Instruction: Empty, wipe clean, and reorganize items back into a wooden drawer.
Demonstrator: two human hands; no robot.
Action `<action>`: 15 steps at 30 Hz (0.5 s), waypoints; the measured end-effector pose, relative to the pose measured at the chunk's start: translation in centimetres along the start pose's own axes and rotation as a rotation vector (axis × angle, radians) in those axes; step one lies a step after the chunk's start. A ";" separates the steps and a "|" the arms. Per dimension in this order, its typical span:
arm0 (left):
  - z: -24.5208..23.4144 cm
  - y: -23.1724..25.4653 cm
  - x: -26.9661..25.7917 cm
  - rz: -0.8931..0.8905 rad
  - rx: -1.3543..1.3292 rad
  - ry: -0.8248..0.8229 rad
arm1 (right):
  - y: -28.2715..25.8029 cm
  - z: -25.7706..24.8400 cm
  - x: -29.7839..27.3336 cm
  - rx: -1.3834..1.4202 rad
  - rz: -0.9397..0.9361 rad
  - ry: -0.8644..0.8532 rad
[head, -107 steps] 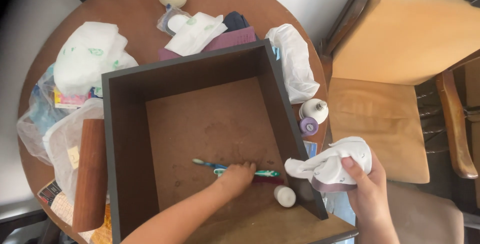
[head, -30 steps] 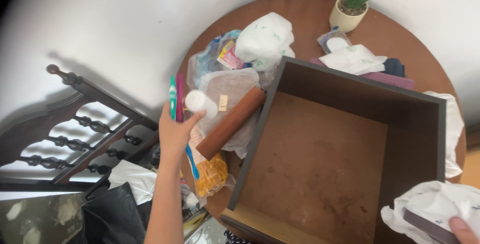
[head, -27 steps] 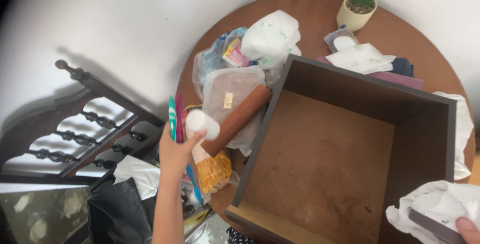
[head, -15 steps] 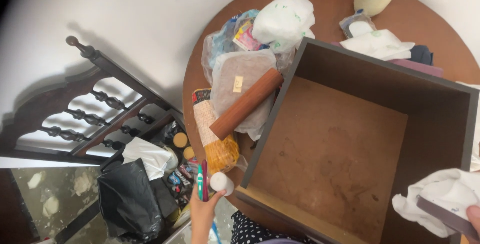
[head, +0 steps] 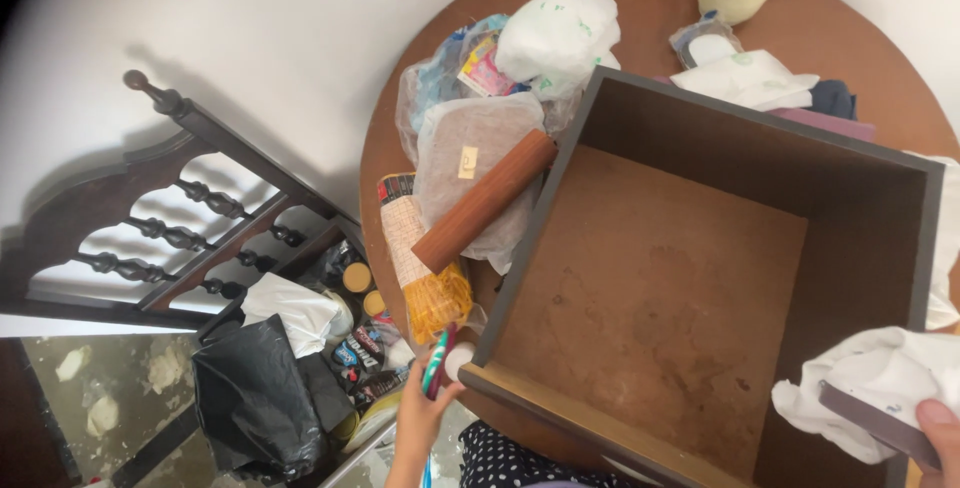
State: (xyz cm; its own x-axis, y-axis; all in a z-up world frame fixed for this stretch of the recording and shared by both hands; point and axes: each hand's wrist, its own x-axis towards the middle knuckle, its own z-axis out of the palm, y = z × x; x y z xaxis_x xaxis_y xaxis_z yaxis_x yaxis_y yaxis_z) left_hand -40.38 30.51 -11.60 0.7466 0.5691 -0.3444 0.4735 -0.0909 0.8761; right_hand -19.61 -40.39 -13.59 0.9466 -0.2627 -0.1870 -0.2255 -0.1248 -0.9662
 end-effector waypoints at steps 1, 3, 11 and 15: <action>-0.4 -0.6 -0.2 0.053 -0.018 -0.002 | 0.1 1.4 -1.9 0.004 0.013 0.009; -1.4 -0.2 0.0 0.016 0.012 0.026 | -2.0 3.3 -3.5 0.019 0.034 0.048; -3.2 13.6 4.4 0.225 0.278 0.071 | -17.4 13.2 -11.5 0.115 -0.134 0.016; 0.1 15.7 8.8 0.173 0.805 -0.249 | -20.1 15.2 -12.5 0.059 -0.174 0.058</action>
State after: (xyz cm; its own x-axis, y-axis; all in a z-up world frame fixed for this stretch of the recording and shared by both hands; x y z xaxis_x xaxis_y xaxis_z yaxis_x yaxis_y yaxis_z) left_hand -26.30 34.00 -0.94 0.8751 0.3068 -0.3743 0.4606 -0.7652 0.4498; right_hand -23.37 -20.07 5.43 0.9550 -0.2966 -0.0076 -0.0442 -0.1168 -0.9922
